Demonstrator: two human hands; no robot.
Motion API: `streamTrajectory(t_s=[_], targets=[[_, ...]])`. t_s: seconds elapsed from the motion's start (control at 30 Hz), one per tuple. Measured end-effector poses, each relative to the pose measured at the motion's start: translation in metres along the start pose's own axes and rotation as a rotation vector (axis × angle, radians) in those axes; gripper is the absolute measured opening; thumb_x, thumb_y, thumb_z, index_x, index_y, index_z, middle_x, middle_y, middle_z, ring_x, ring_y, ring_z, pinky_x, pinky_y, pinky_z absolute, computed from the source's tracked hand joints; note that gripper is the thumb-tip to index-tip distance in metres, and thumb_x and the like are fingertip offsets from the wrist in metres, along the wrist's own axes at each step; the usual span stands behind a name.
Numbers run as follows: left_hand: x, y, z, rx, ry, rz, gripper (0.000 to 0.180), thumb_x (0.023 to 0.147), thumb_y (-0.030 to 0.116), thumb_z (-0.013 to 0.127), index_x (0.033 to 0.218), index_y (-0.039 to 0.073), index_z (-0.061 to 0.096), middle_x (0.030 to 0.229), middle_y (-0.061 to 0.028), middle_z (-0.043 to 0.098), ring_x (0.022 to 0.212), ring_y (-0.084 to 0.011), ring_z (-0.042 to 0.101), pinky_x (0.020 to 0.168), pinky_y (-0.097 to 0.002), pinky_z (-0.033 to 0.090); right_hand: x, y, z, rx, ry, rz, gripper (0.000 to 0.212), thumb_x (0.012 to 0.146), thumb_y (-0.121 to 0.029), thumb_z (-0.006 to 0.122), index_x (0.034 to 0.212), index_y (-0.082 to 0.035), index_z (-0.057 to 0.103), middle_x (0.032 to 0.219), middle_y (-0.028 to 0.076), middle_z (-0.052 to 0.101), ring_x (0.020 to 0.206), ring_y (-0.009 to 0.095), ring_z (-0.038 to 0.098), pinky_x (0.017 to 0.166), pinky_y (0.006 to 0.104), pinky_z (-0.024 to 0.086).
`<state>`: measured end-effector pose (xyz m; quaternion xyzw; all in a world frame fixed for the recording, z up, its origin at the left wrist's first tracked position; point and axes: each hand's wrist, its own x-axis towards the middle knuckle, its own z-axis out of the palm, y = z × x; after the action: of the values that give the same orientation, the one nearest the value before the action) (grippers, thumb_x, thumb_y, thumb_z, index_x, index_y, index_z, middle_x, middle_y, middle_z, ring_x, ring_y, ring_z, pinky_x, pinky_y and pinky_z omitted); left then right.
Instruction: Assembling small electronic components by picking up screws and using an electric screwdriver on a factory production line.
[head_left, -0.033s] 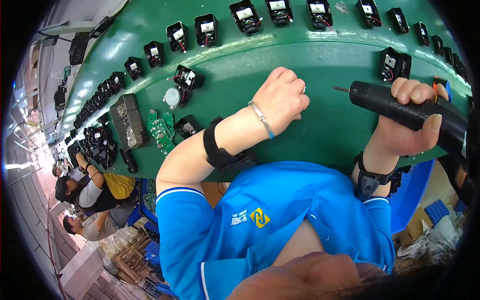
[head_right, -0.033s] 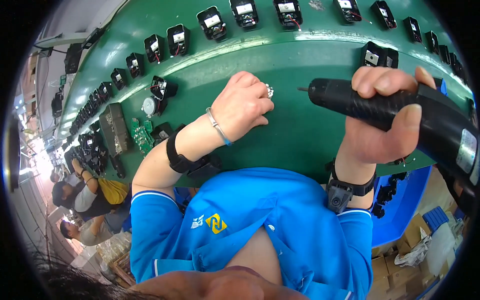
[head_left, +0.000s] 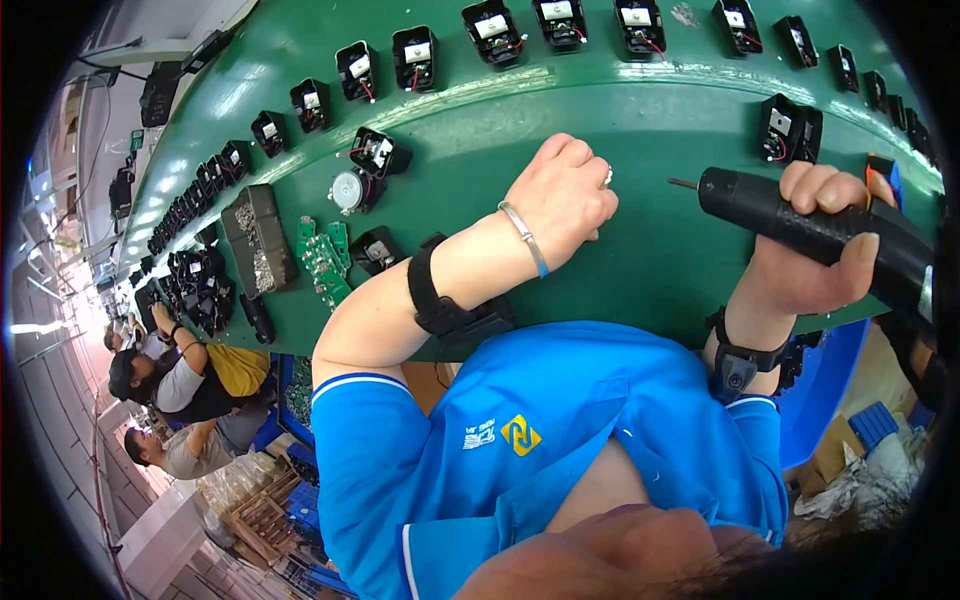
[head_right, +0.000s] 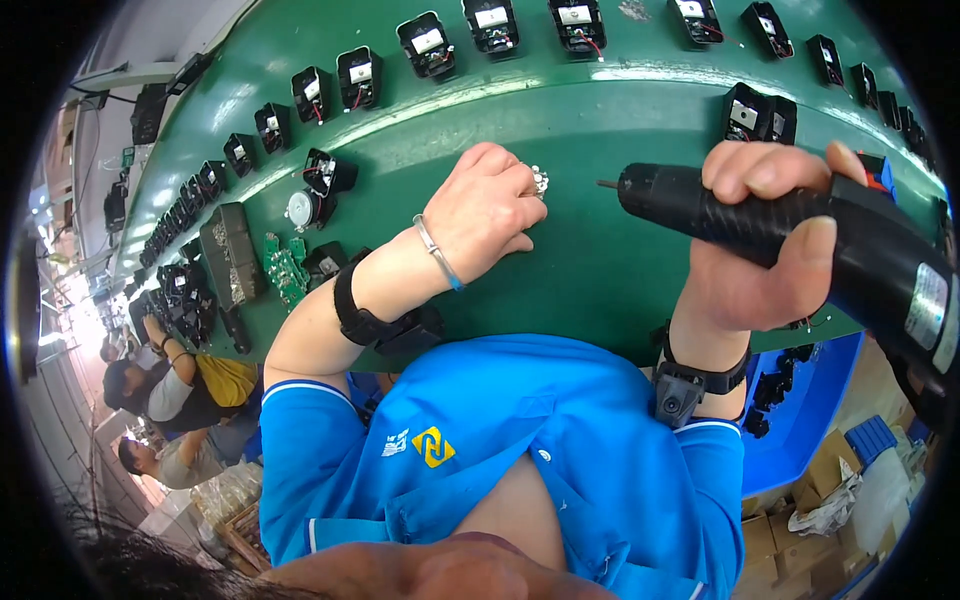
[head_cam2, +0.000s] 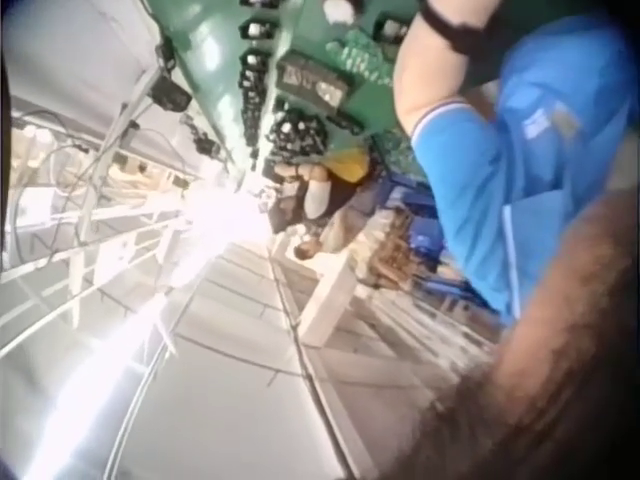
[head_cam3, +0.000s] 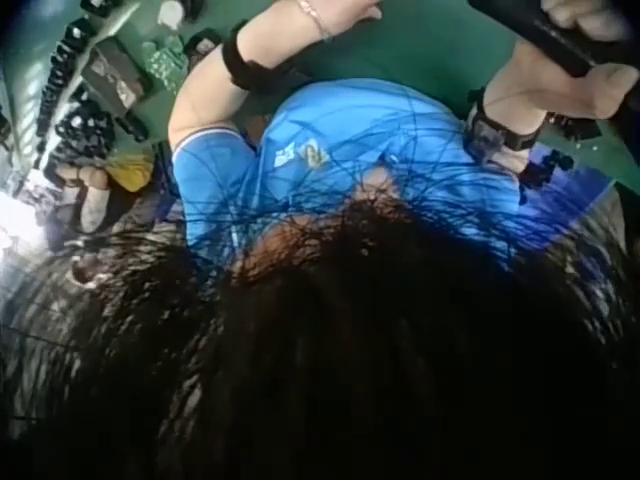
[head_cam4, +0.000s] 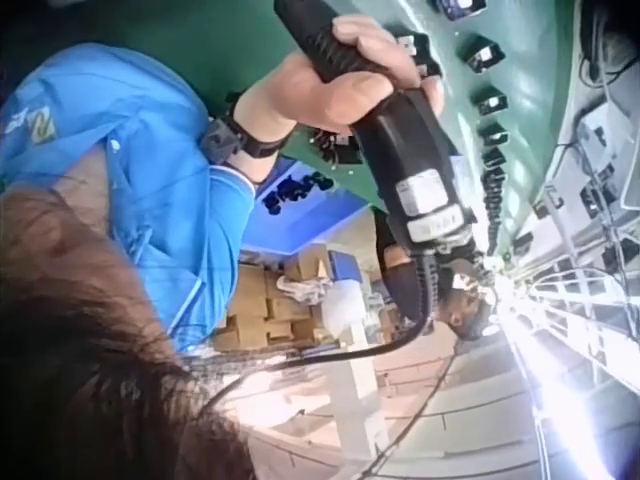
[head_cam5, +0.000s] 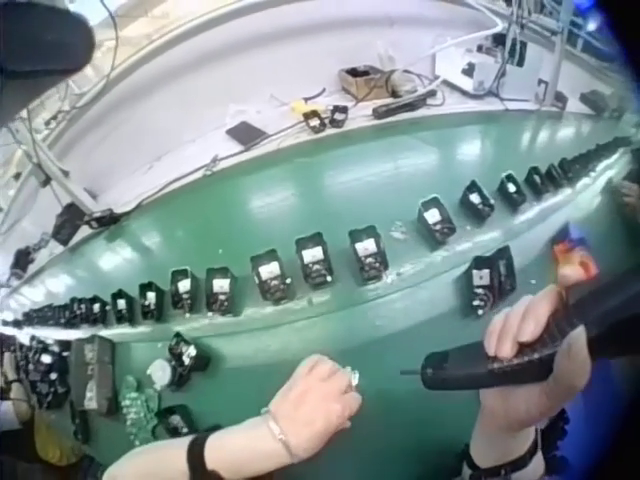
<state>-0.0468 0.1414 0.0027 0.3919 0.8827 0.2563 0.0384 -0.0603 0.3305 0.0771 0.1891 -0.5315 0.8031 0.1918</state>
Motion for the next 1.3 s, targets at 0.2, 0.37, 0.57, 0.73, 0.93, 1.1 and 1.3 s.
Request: streamTrajectory(t_s=[0.2, 0.37, 0.57, 0.73, 0.93, 1.1, 1.3], targets=[[-0.016, -0.005, 0.005, 0.076, 0.050, 0.052, 0.011, 0.055, 0.012, 0.060, 0.064, 0.010, 0.056, 0.068, -0.0021, 0.047, 0.073, -0.0200, 0.045, 0.076, -0.0324, 0.035, -0.024, -0.006, 0.000, -0.001, 0.050, 0.033, 0.038, 0.074, -0.027, 0.046, 0.104, -0.004, 0.039, 0.072, 0.005, 0.048, 0.058, 0.015, 0.040, 0.054, 0.0287, 0.031], [-0.024, -0.005, 0.010, 0.062, 0.172, 0.090, 0.008, 0.059, 0.011, 0.058, 0.067, 0.010, 0.056, 0.070, -0.0022, 0.050, 0.076, -0.0205, 0.048, 0.075, -0.0322, 0.038, -0.034, -0.009, -0.006, 0.031, 0.027, 0.026, 0.044, 0.076, -0.029, 0.044, 0.110, -0.004, 0.034, 0.074, 0.007, 0.048, 0.058, 0.017, 0.043, 0.052, 0.0306, 0.035], [-0.039, 0.026, -0.002, -0.995, 0.347, -0.421, 0.010, 0.069, 0.002, 0.059, 0.078, 0.005, 0.058, 0.076, -0.0051, 0.057, 0.071, -0.0148, 0.055, 0.064, -0.0244, 0.045, -0.031, -0.027, 0.005, 0.220, 0.044, -0.019, 0.043, 0.072, -0.032, 0.049, 0.103, -0.003, 0.042, 0.073, 0.005, 0.048, 0.056, 0.013, 0.040, 0.051, 0.0267, 0.030], [-0.055, 0.024, 0.014, -1.629, 0.430, -0.576, 0.012, 0.070, -0.002, 0.055, 0.082, -0.002, 0.057, 0.076, -0.0089, 0.056, 0.071, -0.0148, 0.054, 0.065, -0.0246, 0.045, -0.032, -0.025, 0.029, 0.428, 0.072, 0.026, 0.045, 0.071, -0.033, 0.051, 0.102, -0.003, 0.043, 0.071, 0.005, 0.046, 0.056, 0.013, 0.040, 0.052, 0.0252, 0.031], [-0.064, 0.024, 0.016, -1.719, 0.400, -0.488, 0.011, 0.074, 0.002, 0.053, 0.083, -0.003, 0.056, 0.075, -0.0104, 0.055, 0.070, -0.0164, 0.053, 0.065, -0.0262, 0.043, -0.041, -0.021, 0.052, 0.427, 0.178, 0.094, 0.039, 0.064, -0.027, 0.058, 0.092, -0.002, 0.046, 0.066, 0.003, 0.042, 0.055, 0.011, 0.037, 0.053, 0.0240, 0.029], [-0.066, 0.030, 0.012, -1.664, 0.344, -0.518, 0.012, 0.076, 0.006, 0.052, 0.083, -0.004, 0.055, 0.075, -0.0098, 0.056, 0.066, -0.0142, 0.052, 0.063, -0.0245, 0.043, -0.049, -0.023, 0.050, 0.417, 0.124, 0.093, 0.039, 0.063, -0.028, 0.058, 0.090, -0.002, 0.048, 0.067, 0.003, 0.042, 0.055, 0.012, 0.036, 0.053, 0.0240, 0.026], [-0.087, 0.028, 0.021, -1.780, 0.484, -0.470, 0.016, 0.078, 0.013, 0.051, 0.080, -0.002, 0.054, 0.068, -0.0062, 0.055, 0.063, -0.0107, 0.051, 0.062, -0.0224, 0.044, -0.060, -0.008, 0.056, 0.353, -0.014, 0.048, 0.045, 0.066, -0.035, 0.056, 0.097, -0.004, 0.046, 0.068, 0.003, 0.044, 0.055, 0.012, 0.037, 0.052, 0.0240, 0.026]])
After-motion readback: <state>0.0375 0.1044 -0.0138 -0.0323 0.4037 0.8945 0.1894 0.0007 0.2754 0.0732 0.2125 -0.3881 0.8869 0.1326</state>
